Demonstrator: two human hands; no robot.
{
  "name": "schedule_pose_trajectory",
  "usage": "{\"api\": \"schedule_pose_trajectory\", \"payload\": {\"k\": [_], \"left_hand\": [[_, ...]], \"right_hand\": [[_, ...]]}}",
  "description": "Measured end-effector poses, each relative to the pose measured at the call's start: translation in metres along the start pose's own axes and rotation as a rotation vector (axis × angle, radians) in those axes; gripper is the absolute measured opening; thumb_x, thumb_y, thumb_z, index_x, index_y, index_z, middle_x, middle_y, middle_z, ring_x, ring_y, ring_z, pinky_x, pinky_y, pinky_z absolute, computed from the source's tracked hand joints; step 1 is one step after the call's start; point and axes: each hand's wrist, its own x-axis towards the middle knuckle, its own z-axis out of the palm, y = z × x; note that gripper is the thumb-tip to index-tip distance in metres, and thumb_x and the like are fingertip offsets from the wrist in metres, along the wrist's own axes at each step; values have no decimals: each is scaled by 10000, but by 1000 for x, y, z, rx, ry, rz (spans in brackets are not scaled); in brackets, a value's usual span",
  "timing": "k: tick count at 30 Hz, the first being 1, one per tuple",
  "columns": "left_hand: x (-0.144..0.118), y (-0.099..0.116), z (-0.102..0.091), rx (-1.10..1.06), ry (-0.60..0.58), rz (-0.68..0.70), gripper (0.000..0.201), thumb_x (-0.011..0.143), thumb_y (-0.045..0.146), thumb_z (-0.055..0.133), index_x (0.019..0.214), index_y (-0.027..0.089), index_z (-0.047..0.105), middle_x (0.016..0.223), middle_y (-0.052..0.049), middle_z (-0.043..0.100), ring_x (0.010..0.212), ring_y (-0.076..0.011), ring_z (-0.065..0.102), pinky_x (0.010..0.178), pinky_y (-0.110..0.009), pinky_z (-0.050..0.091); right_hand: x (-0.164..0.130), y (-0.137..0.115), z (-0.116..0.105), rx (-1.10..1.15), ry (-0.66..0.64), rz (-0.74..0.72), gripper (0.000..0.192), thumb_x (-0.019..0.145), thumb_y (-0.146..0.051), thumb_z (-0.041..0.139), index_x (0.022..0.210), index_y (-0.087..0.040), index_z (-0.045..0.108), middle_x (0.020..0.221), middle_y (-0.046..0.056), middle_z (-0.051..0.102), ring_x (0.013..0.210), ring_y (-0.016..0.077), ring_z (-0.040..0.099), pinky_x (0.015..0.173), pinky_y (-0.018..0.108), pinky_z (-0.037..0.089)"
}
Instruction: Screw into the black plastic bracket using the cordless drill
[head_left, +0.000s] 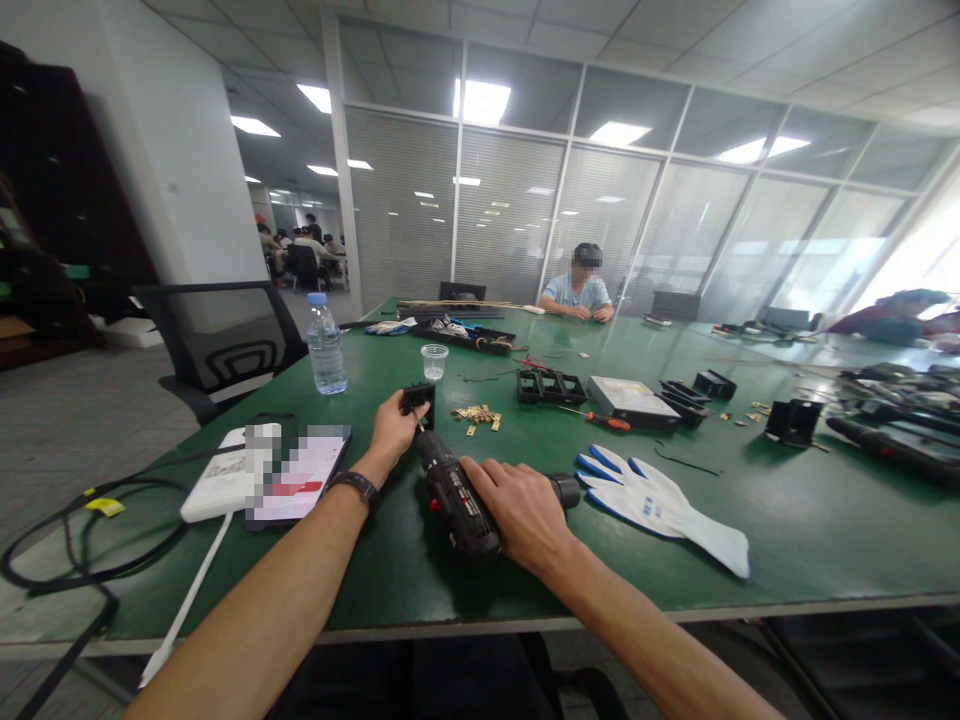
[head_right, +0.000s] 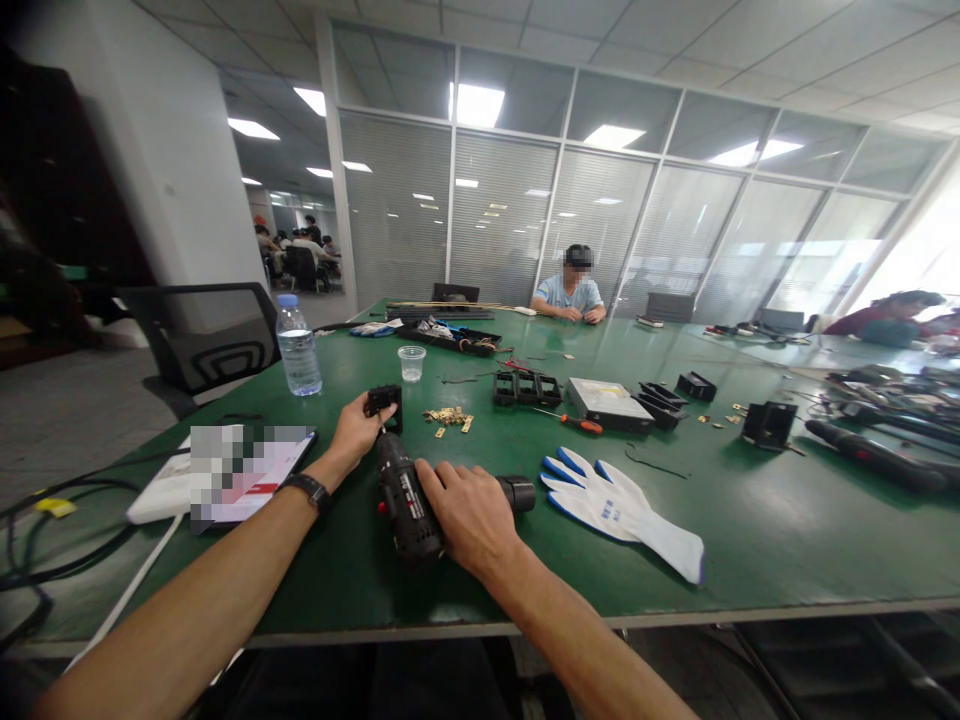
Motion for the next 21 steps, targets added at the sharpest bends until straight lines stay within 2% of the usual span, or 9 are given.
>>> {"api": "schedule_pose_trajectory", "payload": {"k": [14,21], "left_hand": [[1,-3,0,3,-1,8,405,675,367,752,1002,142,670,969,-89,714,874,-208,648,838,-337,494],[1,-1,0,10,-14,14,414,682,378,745,1006,131,666,969,-92,710,866,-205,645,817,-329,495]], "right_hand": [[-1,0,0,15,36,-6,582,874,-285,567,1407,-228,340,1088,72,622,927,232,593,748,339,375],[0,0,1,1,6,-2,580,886,-308,558,1414,-230,331,1120,86,615,949,229,593,762,334,377]]}}
